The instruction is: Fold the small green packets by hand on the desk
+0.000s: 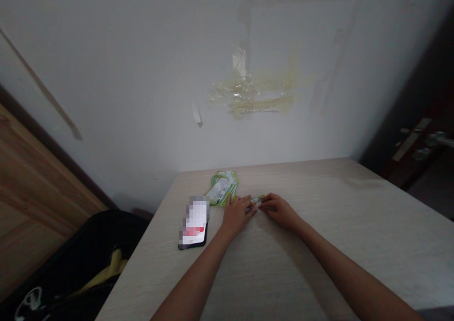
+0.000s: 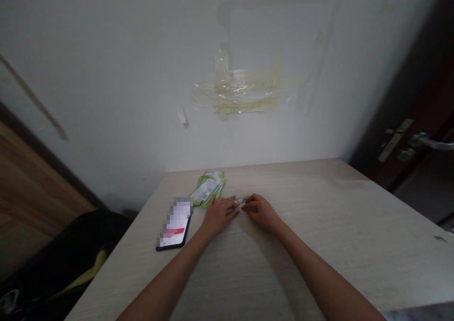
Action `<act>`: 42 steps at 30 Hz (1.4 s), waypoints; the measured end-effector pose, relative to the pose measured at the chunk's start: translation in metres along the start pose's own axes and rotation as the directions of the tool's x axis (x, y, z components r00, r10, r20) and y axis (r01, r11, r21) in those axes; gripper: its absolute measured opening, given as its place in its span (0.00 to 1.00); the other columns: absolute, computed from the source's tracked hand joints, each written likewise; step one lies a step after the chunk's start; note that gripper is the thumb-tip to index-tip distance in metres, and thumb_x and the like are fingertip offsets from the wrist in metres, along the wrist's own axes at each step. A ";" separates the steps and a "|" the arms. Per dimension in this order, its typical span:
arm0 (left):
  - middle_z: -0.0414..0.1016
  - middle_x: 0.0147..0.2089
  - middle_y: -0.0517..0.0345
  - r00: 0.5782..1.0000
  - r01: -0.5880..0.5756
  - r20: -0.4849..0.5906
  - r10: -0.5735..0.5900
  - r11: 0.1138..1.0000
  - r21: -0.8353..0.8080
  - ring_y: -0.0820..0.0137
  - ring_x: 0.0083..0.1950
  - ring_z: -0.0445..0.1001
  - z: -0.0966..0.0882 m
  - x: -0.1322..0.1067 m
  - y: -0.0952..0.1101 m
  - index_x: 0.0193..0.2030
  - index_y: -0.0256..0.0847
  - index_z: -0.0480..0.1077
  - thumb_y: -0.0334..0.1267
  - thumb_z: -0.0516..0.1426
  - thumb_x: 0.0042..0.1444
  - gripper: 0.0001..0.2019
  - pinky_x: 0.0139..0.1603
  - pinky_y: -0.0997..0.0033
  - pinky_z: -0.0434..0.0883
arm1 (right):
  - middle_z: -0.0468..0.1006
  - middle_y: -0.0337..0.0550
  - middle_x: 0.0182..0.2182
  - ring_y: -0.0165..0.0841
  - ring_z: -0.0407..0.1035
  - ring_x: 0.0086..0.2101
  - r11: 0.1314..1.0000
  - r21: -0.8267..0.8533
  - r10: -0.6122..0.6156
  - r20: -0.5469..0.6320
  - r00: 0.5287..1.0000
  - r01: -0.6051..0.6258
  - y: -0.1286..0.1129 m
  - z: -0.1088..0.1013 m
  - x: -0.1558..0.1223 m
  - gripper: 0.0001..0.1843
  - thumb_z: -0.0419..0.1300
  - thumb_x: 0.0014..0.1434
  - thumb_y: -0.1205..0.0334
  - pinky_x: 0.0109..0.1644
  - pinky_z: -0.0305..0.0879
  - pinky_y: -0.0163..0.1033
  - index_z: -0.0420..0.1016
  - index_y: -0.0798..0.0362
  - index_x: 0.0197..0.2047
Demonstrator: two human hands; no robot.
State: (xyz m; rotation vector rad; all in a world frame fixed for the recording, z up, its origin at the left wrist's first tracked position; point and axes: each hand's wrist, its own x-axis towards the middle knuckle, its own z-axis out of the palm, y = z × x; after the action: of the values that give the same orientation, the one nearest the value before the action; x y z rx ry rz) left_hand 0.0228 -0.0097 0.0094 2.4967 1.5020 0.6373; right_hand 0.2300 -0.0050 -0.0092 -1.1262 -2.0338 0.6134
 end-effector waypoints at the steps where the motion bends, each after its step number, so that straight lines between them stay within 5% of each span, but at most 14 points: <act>1: 0.71 0.60 0.62 1.000 -0.001 -0.002 0.001 1.000 0.001 0.64 0.58 0.67 0.000 0.000 0.000 0.45 0.52 0.74 0.47 0.53 0.62 0.11 0.69 0.45 0.44 | 0.75 0.46 0.41 0.36 0.70 0.44 1.000 -0.006 -0.002 -0.001 1.000 0.002 0.000 0.000 0.000 0.11 0.60 0.56 0.67 0.53 0.66 0.43 0.82 0.48 0.40; 32: 0.73 0.58 0.62 1.000 -0.006 -0.010 0.006 1.000 0.015 0.64 0.56 0.69 -0.002 0.001 0.003 0.47 0.53 0.74 0.46 0.53 0.63 0.11 0.69 0.43 0.39 | 0.74 0.46 0.40 0.37 0.69 0.42 0.981 -0.189 -0.043 0.011 0.999 0.044 -0.004 0.003 -0.002 0.12 0.61 0.56 0.63 0.50 0.65 0.44 0.81 0.44 0.43; 42: 0.73 0.57 0.63 0.999 0.045 -0.001 -0.045 0.999 -0.031 0.63 0.56 0.69 -0.002 0.005 0.000 0.45 0.54 0.76 0.46 0.55 0.61 0.10 0.69 0.42 0.40 | 0.73 0.44 0.37 0.37 0.68 0.41 0.973 -0.230 0.011 -0.074 0.997 -0.028 -0.002 0.014 0.001 0.05 0.64 0.55 0.58 0.49 0.65 0.43 0.81 0.48 0.34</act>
State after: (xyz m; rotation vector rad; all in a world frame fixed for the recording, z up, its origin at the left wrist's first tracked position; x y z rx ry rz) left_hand 0.0245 -0.0055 0.0124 2.4328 1.5326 0.6501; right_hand 0.2181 -0.0061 -0.0162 -1.2845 -2.0727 0.3459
